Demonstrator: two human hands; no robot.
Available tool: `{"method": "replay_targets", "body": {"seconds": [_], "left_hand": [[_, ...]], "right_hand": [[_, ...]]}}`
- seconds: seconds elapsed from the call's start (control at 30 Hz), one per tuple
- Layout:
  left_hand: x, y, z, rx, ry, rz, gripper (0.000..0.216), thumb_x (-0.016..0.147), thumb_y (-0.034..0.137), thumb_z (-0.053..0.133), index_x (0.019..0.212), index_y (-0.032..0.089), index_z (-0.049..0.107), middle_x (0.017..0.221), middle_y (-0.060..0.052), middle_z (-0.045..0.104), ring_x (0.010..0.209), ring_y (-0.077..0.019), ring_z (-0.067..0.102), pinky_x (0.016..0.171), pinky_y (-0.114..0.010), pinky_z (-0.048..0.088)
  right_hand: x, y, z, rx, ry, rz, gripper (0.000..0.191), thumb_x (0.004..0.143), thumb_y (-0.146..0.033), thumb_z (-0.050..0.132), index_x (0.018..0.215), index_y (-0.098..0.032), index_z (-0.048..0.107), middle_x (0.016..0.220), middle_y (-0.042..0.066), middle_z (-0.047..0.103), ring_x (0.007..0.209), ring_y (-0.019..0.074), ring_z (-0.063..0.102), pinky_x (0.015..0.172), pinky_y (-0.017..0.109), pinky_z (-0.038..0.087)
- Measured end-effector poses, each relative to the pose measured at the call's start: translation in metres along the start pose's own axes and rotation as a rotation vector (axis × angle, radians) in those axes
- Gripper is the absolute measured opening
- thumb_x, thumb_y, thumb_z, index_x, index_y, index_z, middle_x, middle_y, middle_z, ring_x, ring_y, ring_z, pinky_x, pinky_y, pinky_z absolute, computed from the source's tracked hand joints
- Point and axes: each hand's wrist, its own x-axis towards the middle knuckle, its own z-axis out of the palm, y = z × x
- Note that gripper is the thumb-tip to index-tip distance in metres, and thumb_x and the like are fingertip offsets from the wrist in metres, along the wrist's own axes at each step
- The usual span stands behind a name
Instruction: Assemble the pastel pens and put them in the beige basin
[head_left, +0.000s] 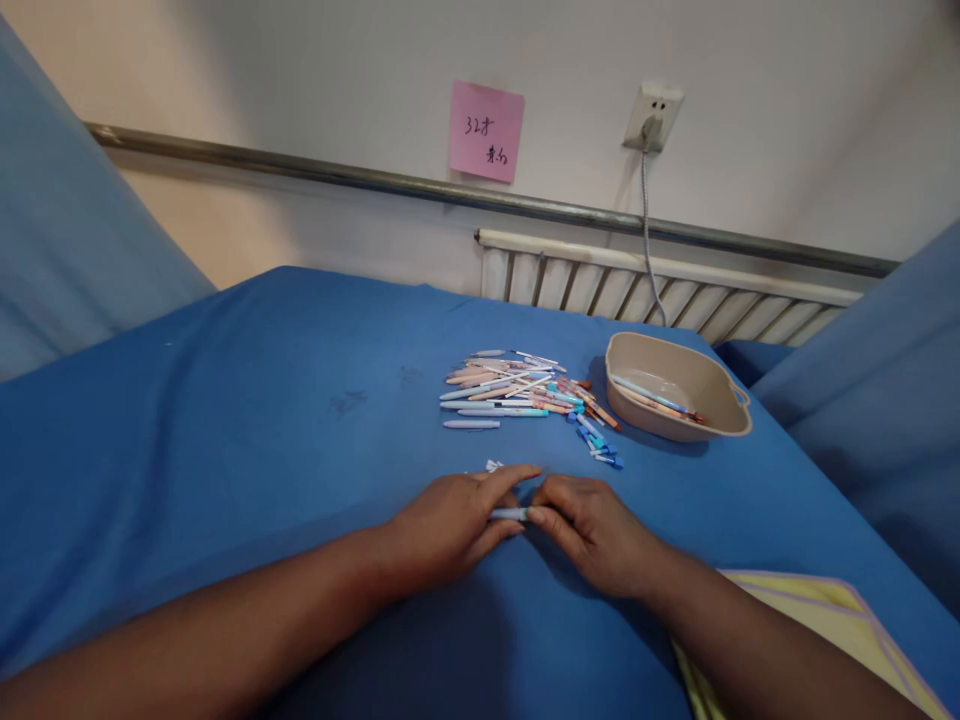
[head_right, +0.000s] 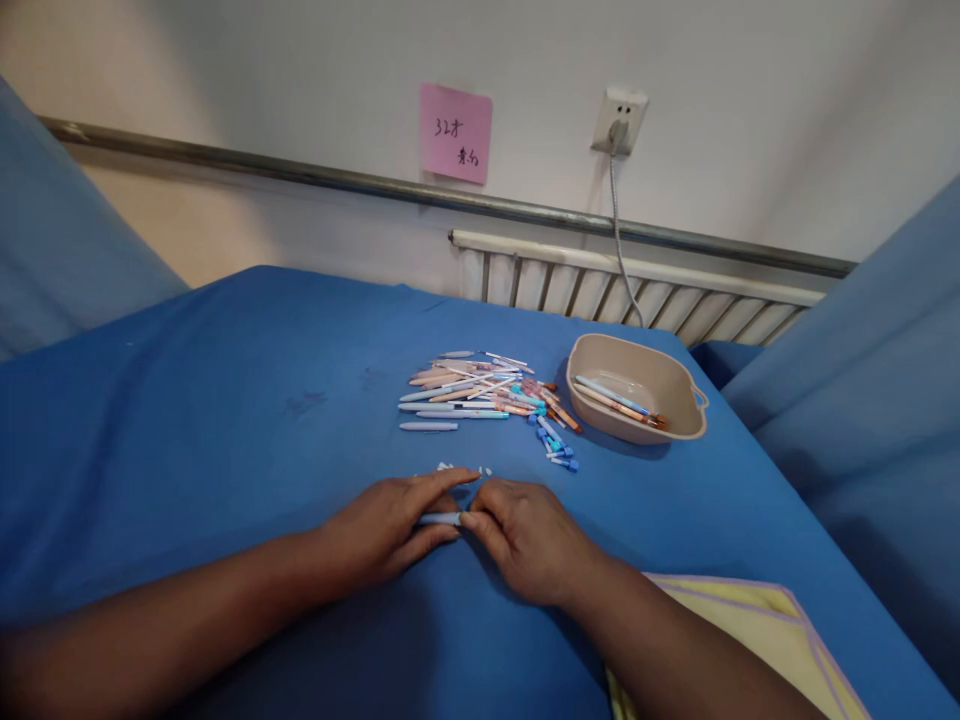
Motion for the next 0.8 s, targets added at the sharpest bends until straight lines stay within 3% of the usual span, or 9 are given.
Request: {"method": "replay_targets", "body": {"seconds": [0.07, 0.13, 0.23, 0.33, 0.6, 0.8], "left_hand": [[-0.0003, -0.0008, 0.0012, 0.024, 0.01, 0.019, 0.052, 0.09, 0.034, 0.048, 0.138, 0.026, 0.028, 0.121, -0.008, 0.061, 0.111, -0.0251, 0.057, 0.091, -0.037, 0.044], [0.0001, -0.0011, 0.0007, 0.039, 0.007, 0.013, 0.051, 0.091, 0.035, 0.047, 0.137, 0.025, 0.029, 0.125, -0.009, 0.058, 0.111, -0.0253, 0.057, 0.09, -0.036, 0.045], [0.0014, -0.0007, -0.0017, 0.035, -0.013, -0.03, 0.049, 0.091, 0.035, 0.045, 0.137, 0.024, 0.03, 0.115, -0.008, 0.064, 0.104, -0.0246, 0.061, 0.086, -0.035, 0.047], [0.0023, 0.0002, -0.0034, 0.024, 0.001, -0.037, 0.049, 0.091, 0.033, 0.046, 0.136, 0.024, 0.03, 0.107, -0.006, 0.067, 0.098, -0.0231, 0.063, 0.083, -0.033, 0.047], [0.0026, 0.0021, -0.0035, 0.12, -0.03, -0.02, 0.048, 0.092, 0.034, 0.044, 0.136, 0.023, 0.03, 0.115, -0.01, 0.063, 0.106, -0.0249, 0.06, 0.087, -0.035, 0.046], [0.0028, 0.0026, -0.0047, 0.112, -0.024, -0.047, 0.047, 0.092, 0.034, 0.043, 0.135, 0.023, 0.03, 0.114, -0.009, 0.063, 0.105, -0.0252, 0.06, 0.087, -0.036, 0.047]], "right_hand": [[0.0005, 0.0002, 0.0011, 0.011, -0.035, 0.038, 0.033, 0.096, -0.035, 0.036, 0.072, -0.02, 0.052, 0.065, 0.0, 0.057, 0.06, 0.0122, 0.052, 0.059, 0.024, 0.038], [0.0008, -0.0003, 0.0015, 0.061, -0.032, 0.078, 0.028, 0.095, -0.037, 0.039, 0.078, -0.02, 0.053, 0.068, -0.001, 0.059, 0.06, 0.012, 0.053, 0.057, 0.024, 0.038], [0.0007, -0.0014, 0.001, 0.121, 0.047, 0.106, 0.017, 0.089, -0.037, 0.052, 0.092, -0.02, 0.051, 0.08, 0.0, 0.062, 0.068, 0.0132, 0.055, 0.061, 0.024, 0.04], [0.0006, -0.001, 0.0002, 0.1, 0.073, 0.065, 0.01, 0.089, -0.03, 0.053, 0.086, -0.02, 0.053, 0.076, 0.0, 0.061, 0.068, 0.0131, 0.054, 0.062, 0.024, 0.04], [0.0022, 0.0007, 0.0007, 0.023, 0.0, 0.085, 0.032, 0.096, -0.034, 0.038, 0.071, -0.019, 0.053, 0.059, -0.002, 0.054, 0.053, 0.0111, 0.049, 0.053, 0.023, 0.036], [0.0006, -0.0003, 0.0017, 0.128, 0.116, 0.102, 0.014, 0.088, -0.034, 0.054, 0.092, -0.021, 0.052, 0.079, 0.0, 0.062, 0.069, 0.0136, 0.055, 0.062, 0.024, 0.041]]}}
